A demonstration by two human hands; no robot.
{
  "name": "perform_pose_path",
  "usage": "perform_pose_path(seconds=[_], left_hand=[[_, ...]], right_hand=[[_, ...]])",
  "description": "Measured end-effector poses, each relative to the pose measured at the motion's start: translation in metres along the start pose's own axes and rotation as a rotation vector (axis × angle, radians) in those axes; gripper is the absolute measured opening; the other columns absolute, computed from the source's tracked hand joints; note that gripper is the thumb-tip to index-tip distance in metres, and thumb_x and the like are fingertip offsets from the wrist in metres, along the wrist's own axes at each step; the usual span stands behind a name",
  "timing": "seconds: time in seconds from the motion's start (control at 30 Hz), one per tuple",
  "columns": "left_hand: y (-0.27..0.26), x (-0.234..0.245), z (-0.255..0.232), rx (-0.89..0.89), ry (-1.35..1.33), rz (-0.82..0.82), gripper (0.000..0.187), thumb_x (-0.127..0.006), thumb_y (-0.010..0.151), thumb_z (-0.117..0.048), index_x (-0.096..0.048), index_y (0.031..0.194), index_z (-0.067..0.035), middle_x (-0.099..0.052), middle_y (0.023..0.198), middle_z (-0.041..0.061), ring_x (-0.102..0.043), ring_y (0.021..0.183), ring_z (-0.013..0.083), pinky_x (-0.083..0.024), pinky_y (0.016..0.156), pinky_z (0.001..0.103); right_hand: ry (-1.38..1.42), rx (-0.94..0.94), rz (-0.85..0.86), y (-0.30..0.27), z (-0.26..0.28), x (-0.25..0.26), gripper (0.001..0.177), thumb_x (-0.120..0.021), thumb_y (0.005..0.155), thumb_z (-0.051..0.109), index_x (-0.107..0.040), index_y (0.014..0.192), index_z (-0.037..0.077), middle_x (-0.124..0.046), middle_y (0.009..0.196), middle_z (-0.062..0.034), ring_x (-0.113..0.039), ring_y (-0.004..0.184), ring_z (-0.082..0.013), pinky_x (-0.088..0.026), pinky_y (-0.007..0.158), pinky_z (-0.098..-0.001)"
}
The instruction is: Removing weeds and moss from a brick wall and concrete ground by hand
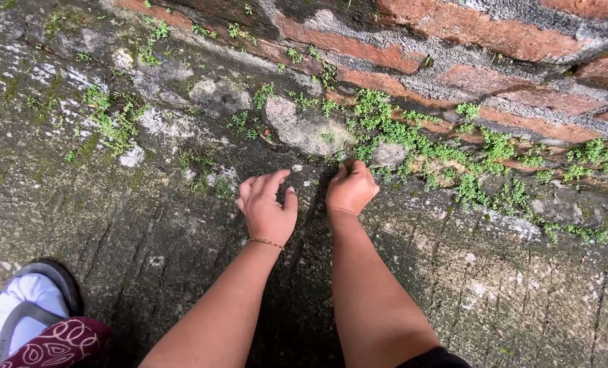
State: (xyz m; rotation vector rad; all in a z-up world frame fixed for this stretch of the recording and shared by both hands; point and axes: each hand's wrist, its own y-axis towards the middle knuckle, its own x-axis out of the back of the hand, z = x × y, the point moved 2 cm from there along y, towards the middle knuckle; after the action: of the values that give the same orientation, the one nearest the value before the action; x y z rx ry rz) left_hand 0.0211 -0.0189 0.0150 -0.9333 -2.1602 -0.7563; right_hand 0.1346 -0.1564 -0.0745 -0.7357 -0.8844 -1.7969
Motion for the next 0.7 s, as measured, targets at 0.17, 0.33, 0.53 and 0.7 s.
perform_pose_path(seconds=[0.17,0.33,0.53,0.7], left_hand=[[0.000,0.003,-0.003,-0.014,-0.008,0.026,0.035,-0.074,0.080,-0.022,-0.072,0.112,-0.034,-0.066,0.100,-0.010,-0.050,0.111,0.0239,-0.041,0.094,0.048],[-0.005,0.009,-0.004,-0.024,-0.013,0.116,0.034,-0.072,0.083,-0.022,-0.073,0.115,-0.035,-0.066,0.100,-0.010,-0.049,0.112,0.0216,-0.039,0.096,0.045],[0.005,0.017,0.001,-0.025,-0.018,0.003,0.034,-0.074,0.083,-0.021,-0.072,0.114,-0.034,-0.065,0.100,-0.009,-0.049,0.113,0.0233,-0.039,0.096,0.047],[0.040,0.036,0.014,0.014,-0.062,-0.278,0.036,-0.075,0.083,-0.017,-0.070,0.115,-0.033,-0.062,0.101,-0.011,-0.046,0.112,0.0228,-0.035,0.098,0.045]], right_hand=[[0.007,-0.098,0.055,0.002,-0.020,-0.015,0.014,-0.081,0.082,0.025,-0.068,0.086,0.022,-0.071,0.078,-0.0016,-0.072,0.084,-0.0300,-0.053,0.084,-0.0433],[0.025,-0.143,0.037,0.001,-0.018,-0.001,0.013,-0.079,0.085,0.024,-0.067,0.089,0.021,-0.071,0.079,-0.0045,-0.073,0.085,-0.0324,-0.054,0.083,-0.0451],[0.181,0.031,0.152,-0.022,0.065,0.037,0.010,-0.083,0.083,0.023,-0.073,0.084,0.022,-0.076,0.077,-0.0017,-0.075,0.083,-0.0290,-0.055,0.084,-0.0421],[0.609,0.179,0.778,-0.052,0.119,0.050,0.010,-0.081,0.084,0.025,-0.080,0.094,0.025,-0.080,0.089,0.0000,-0.077,0.096,-0.0260,-0.058,0.089,-0.0427]])
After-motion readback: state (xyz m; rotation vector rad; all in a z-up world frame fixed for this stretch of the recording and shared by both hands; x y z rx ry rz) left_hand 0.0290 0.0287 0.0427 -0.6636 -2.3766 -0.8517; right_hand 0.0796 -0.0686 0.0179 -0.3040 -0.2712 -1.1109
